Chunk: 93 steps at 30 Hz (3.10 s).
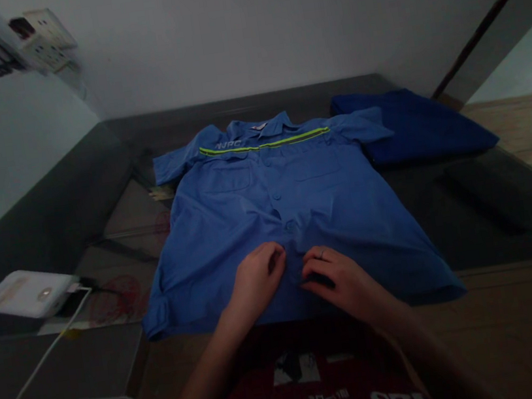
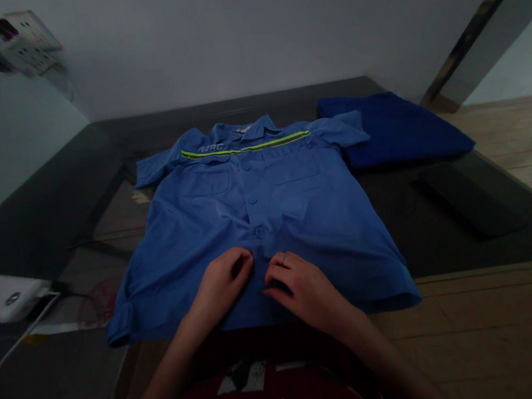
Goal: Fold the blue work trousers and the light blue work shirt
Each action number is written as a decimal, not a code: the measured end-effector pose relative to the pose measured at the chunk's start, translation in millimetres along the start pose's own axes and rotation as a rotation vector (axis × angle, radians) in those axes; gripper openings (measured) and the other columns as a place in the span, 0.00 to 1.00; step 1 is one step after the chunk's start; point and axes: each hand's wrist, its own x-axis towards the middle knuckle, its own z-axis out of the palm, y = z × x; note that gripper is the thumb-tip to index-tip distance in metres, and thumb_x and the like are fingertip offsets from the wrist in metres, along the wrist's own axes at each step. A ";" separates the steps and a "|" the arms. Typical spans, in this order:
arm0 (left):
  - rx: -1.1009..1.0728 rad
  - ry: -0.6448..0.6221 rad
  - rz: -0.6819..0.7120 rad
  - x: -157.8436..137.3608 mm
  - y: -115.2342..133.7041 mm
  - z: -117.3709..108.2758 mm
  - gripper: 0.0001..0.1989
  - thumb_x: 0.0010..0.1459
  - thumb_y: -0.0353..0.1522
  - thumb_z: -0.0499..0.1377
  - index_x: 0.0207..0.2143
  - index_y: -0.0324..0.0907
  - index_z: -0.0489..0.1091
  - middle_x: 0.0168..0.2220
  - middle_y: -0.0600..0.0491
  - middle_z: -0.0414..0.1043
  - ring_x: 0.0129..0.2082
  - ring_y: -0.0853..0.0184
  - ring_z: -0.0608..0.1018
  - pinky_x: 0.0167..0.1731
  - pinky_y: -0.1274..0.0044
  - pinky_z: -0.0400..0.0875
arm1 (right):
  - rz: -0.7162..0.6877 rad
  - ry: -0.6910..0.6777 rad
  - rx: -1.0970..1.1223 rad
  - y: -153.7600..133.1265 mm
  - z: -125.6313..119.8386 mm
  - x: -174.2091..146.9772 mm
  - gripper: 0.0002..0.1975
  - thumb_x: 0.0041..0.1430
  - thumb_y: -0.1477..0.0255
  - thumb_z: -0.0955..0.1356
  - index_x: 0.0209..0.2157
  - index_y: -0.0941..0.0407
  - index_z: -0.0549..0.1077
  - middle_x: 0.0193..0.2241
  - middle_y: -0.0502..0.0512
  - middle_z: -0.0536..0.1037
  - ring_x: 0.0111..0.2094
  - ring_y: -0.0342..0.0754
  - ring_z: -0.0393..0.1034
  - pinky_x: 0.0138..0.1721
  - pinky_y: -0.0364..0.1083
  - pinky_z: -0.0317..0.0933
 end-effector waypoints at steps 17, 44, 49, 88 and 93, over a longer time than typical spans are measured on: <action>0.192 -0.132 0.078 -24.0 20.8 -1.9 0.08 0.56 0.34 0.59 0.38 0.42 0.68 0.37 0.51 0.70 0.36 0.61 0.72 0.36 0.71 0.66 | 0.278 0.504 0.111 4.0 -0.9 -6.9 0.08 0.63 0.66 0.61 0.33 0.54 0.66 0.26 0.50 0.71 0.27 0.45 0.65 0.31 0.42 0.60; 0.101 -0.110 0.129 -18.0 25.2 3.1 0.05 0.60 0.28 0.53 0.31 0.41 0.66 0.30 0.54 0.69 0.31 0.68 0.71 0.29 0.77 0.63 | 0.090 0.180 0.198 3.4 -6.0 -7.3 0.03 0.57 0.70 0.68 0.33 0.55 0.72 0.31 0.51 0.75 0.33 0.45 0.70 0.36 0.43 0.64; -0.061 0.031 0.106 -15.1 21.6 8.1 0.05 0.61 0.28 0.53 0.31 0.41 0.65 0.30 0.54 0.67 0.31 0.68 0.70 0.30 0.78 0.64 | 0.095 0.297 0.167 2.0 -2.9 -6.2 0.03 0.59 0.71 0.66 0.32 0.55 0.72 0.30 0.52 0.75 0.33 0.46 0.70 0.36 0.44 0.64; -0.039 0.156 0.177 -15.0 17.8 13.6 0.04 0.59 0.30 0.55 0.31 0.41 0.68 0.29 0.54 0.68 0.30 0.68 0.70 0.30 0.76 0.65 | 0.068 0.377 0.028 -0.4 4.2 -2.3 0.07 0.57 0.79 0.64 0.33 0.55 0.74 0.30 0.53 0.76 0.33 0.47 0.71 0.36 0.45 0.67; -0.039 0.155 0.190 -15.1 16.9 13.9 0.04 0.59 0.30 0.55 0.31 0.40 0.68 0.29 0.53 0.68 0.31 0.68 0.71 0.31 0.76 0.65 | 0.062 0.335 0.019 -1.8 4.0 -0.5 0.11 0.58 0.80 0.63 0.36 0.54 0.75 0.32 0.54 0.77 0.35 0.49 0.72 0.38 0.48 0.67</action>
